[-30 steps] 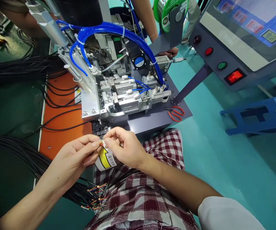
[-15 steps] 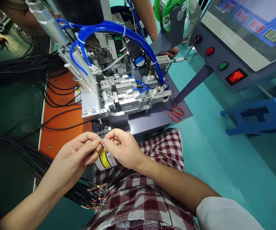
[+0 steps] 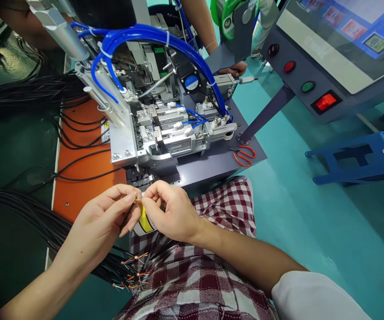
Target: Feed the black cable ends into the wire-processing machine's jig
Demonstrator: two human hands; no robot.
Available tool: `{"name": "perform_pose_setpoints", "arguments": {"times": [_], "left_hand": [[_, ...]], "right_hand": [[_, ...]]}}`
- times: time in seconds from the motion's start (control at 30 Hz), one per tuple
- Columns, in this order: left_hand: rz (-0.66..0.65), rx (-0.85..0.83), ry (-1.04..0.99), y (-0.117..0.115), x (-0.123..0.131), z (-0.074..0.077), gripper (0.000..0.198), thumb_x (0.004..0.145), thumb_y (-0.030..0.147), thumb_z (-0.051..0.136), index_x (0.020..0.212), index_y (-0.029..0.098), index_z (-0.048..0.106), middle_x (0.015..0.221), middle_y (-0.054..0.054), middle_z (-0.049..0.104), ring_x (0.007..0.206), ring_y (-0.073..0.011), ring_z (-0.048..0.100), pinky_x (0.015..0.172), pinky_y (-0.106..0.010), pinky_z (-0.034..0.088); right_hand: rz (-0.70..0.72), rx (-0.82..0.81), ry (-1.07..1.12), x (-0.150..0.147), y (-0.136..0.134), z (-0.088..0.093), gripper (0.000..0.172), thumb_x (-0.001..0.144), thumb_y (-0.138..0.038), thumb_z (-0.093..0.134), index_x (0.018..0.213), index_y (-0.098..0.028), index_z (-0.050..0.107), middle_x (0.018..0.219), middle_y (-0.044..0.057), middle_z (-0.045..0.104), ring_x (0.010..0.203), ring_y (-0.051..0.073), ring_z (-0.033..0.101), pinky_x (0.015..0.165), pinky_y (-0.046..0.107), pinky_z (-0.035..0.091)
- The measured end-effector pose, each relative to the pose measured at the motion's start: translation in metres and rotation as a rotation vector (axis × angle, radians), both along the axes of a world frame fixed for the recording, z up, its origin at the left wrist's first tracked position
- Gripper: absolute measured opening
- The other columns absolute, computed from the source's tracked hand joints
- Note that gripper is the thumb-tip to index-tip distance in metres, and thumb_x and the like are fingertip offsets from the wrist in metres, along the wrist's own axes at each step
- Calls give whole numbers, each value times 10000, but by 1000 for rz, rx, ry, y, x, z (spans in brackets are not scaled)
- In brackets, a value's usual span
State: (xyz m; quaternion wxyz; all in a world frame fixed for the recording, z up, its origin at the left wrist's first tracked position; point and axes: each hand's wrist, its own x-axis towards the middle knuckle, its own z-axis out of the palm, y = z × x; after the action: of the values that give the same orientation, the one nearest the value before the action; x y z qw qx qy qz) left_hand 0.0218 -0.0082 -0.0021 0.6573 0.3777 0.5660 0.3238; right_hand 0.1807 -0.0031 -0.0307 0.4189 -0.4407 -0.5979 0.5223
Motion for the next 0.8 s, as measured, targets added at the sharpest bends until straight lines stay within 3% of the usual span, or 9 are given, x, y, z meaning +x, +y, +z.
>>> {"name": "perform_pose_setpoints", "arguments": {"times": [0.2, 0.43, 0.6, 0.73, 0.8], "left_hand": [[-24, -27, 85, -1, -4, 0, 286, 855, 475, 645, 779, 206, 583, 454, 58, 471, 458, -84, 368, 479, -209, 322], [-63, -81, 17, 7, -5, 9, 363, 783, 471, 721, 1007, 195, 646, 619, 4, 614, 526, -124, 498, 473, -219, 363], [-105, -62, 83, 8, -10, 2, 333, 741, 470, 769, 841, 164, 687, 633, -3, 583, 511, -78, 397, 470, -213, 278], [-83, -1, 152, 4, -13, -4, 347, 760, 507, 752, 860, 182, 686, 608, 21, 533, 502, -78, 388, 472, -220, 275], [-88, 31, 192, 3, -13, -5, 341, 777, 513, 738, 864, 189, 677, 586, 29, 517, 494, -81, 396, 467, -219, 271]], "right_hand": [[36, 142, -43, 3, -1, -1, 87, 889, -193, 553, 803, -188, 536, 690, -23, 566, 600, 97, 519, 561, 227, 426], [28, 39, -6, 9, 4, 7, 97, 898, -189, 548, 801, -195, 543, 674, -20, 582, 646, 118, 566, 582, 234, 456], [30, -8, 17, 10, 5, 5, 93, 903, -198, 557, 810, -193, 552, 682, -21, 581, 616, 108, 551, 552, 227, 449], [35, -88, 59, 12, 7, 0, 79, 920, -217, 552, 853, -183, 578, 699, -25, 600, 552, 88, 533, 533, 226, 448], [5, -39, 37, 13, 7, 0, 56, 914, -206, 566, 887, -178, 606, 711, -21, 613, 579, 92, 547, 561, 231, 456]]}}
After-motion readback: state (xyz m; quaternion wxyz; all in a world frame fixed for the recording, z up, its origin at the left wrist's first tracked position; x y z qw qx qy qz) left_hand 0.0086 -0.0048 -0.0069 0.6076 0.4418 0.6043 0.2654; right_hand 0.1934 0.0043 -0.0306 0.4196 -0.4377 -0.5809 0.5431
